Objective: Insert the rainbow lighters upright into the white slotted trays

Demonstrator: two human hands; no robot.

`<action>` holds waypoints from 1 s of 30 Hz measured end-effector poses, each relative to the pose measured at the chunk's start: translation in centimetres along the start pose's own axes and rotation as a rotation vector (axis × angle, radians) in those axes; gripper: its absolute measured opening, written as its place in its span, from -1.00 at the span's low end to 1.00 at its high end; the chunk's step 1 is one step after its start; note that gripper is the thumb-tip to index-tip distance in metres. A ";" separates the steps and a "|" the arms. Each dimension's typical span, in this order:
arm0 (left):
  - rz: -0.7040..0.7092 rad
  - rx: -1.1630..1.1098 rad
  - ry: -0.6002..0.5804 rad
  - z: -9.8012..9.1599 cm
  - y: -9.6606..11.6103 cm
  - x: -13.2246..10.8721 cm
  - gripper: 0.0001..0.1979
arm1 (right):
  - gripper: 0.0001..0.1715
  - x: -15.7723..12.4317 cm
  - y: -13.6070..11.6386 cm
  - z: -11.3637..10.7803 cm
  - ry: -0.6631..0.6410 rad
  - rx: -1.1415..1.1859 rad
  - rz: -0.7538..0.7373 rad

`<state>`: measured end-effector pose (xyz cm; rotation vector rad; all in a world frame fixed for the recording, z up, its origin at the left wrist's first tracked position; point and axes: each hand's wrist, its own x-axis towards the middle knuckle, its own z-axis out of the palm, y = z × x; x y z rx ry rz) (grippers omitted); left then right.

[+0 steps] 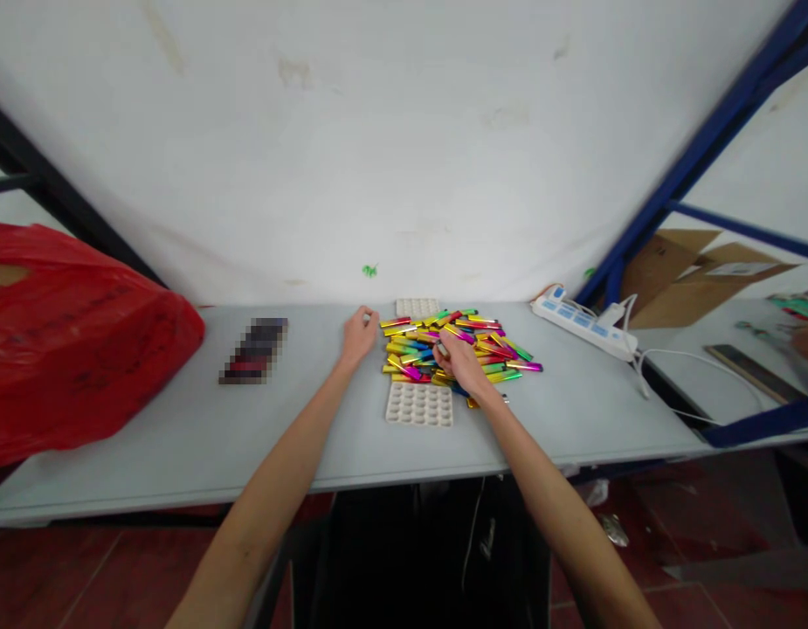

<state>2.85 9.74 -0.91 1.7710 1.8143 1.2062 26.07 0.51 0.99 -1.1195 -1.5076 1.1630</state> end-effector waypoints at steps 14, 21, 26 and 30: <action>-0.017 -0.087 0.018 0.4 -0.5 0.3 -0.83 | -0.62 -2.3 -0.4 3.8 -0.074 -0.040 -0.188; -0.011 -0.097 -0.004 0.5 -0.6 0.2 -0.82 | -0.74 -2.0 -0.1 4.0 -0.093 -0.261 -0.261; 0.000 -0.100 -0.015 0.5 -0.6 0.1 -0.81 | -0.73 -2.6 0.1 3.9 -0.115 -0.295 -0.286; 0.006 -0.100 -0.018 0.6 -0.7 0.1 -0.81 | -0.76 -2.7 1.0 4.1 -0.164 -0.374 -0.333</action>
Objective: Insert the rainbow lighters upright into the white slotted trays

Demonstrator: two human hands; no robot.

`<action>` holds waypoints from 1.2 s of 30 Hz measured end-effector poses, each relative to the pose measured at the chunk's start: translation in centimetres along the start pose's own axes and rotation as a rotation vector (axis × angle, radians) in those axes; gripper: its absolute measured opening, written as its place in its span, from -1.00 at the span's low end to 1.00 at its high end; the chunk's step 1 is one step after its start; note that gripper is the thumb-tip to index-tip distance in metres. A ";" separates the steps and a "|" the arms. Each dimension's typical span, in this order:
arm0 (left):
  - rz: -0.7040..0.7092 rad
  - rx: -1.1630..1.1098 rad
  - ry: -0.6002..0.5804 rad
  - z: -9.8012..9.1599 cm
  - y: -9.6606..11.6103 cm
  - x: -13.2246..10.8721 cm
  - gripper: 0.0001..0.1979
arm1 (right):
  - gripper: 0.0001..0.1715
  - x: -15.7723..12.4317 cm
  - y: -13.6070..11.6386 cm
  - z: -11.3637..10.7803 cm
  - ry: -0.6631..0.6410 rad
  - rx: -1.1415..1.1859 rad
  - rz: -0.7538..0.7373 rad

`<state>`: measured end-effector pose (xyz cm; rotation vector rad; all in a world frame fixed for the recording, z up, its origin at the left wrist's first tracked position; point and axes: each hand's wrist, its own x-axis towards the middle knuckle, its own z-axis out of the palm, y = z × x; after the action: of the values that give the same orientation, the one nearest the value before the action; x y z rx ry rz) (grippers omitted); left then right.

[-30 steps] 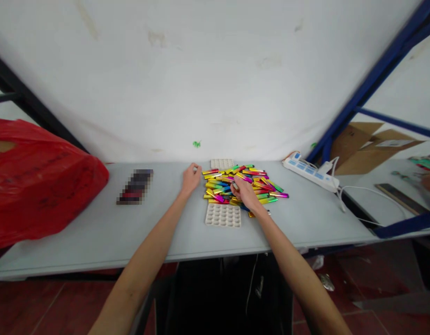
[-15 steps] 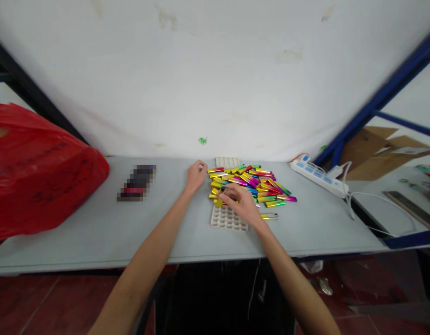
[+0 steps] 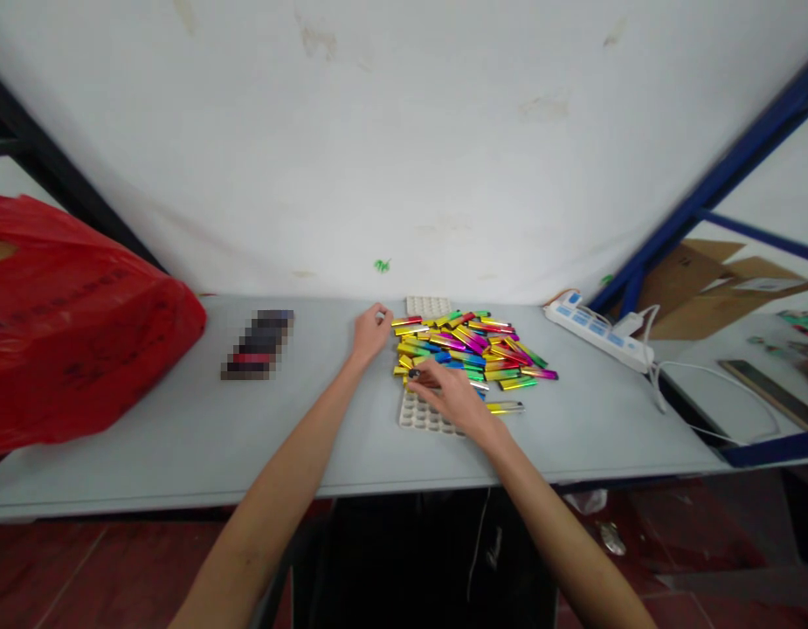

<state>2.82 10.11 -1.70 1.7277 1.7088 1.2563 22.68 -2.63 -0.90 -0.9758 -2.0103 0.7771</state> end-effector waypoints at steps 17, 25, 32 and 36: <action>0.010 0.003 -0.003 -0.2 -0.1 -0.1 -0.81 | -0.75 -0.3 -0.5 0.4 -0.047 -0.380 -0.098; -0.044 -0.081 0.043 -0.7 -0.6 0.2 -0.77 | -0.76 0.0 -1.4 1.2 -0.032 -0.244 -0.177; -0.122 -0.096 0.219 -5.9 -2.9 0.9 -0.75 | -0.79 4.4 -3.6 3.8 -0.155 -0.148 -0.261; -0.146 -0.086 0.309 -8.7 -4.3 1.4 -0.70 | -0.83 9.8 -3.2 6.0 -0.218 -0.137 -0.272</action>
<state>-6.91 9.55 -0.22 1.3876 1.8791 1.5664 12.41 2.71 1.89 -0.6934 -2.3506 0.6241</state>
